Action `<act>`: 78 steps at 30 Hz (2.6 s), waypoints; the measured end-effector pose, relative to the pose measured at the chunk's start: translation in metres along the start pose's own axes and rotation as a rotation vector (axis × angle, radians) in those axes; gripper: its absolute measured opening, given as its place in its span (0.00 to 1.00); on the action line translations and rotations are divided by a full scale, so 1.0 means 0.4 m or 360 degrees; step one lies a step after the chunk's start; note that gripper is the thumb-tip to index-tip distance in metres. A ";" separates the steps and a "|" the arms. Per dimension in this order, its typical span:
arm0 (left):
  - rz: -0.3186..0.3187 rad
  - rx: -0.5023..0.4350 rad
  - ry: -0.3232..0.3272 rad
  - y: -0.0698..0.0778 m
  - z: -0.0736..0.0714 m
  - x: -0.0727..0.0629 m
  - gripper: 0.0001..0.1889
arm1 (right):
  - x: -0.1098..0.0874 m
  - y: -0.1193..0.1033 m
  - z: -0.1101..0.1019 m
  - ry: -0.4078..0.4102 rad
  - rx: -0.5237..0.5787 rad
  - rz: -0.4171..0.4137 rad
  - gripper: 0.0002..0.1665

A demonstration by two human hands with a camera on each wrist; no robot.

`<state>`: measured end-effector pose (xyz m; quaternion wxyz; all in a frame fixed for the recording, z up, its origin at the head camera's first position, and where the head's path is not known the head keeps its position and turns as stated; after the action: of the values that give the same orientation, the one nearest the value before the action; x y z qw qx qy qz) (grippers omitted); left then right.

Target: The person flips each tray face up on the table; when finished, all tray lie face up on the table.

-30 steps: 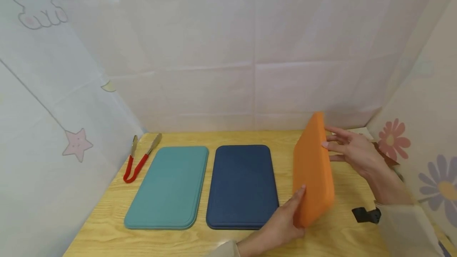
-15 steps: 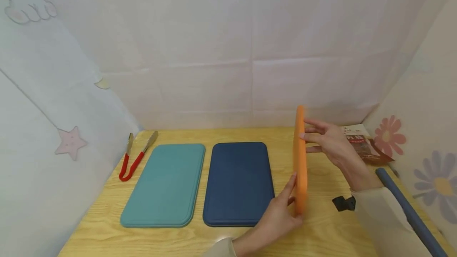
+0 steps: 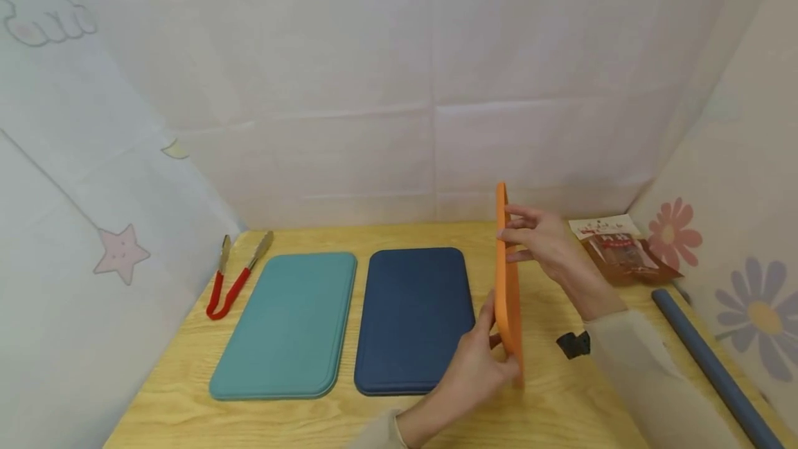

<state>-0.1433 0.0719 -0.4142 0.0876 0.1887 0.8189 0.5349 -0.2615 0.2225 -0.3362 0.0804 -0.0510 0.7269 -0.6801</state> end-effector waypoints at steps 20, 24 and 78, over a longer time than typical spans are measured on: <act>-0.0204 -0.0672 -0.0097 0.033 -0.090 0.006 0.42 | 0.020 0.021 0.063 -0.0096 -0.0002 0.0091 0.39; -0.0182 -0.0674 -0.0093 0.034 -0.098 -0.001 0.40 | 0.020 0.030 0.073 -0.0128 -0.0007 0.0091 0.38; -0.0489 -0.0461 -0.0315 -0.193 -0.076 0.177 0.34 | -0.140 0.369 -0.346 -0.0223 -0.0380 0.0517 0.46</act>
<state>-0.2350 0.0473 -0.4675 0.2739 0.0988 0.7402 0.6060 -0.2270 0.3790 -0.4720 0.2327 0.0105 0.7936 -0.5621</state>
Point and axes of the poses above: each hand's wrist, its own x-axis towards the middle knuckle, its own z-axis out of the palm, y = z × x, the point moved 3 cm from there along x, towards the middle knuckle, and after that the axes turned 10 degrees about x, right-handed, at the moved point
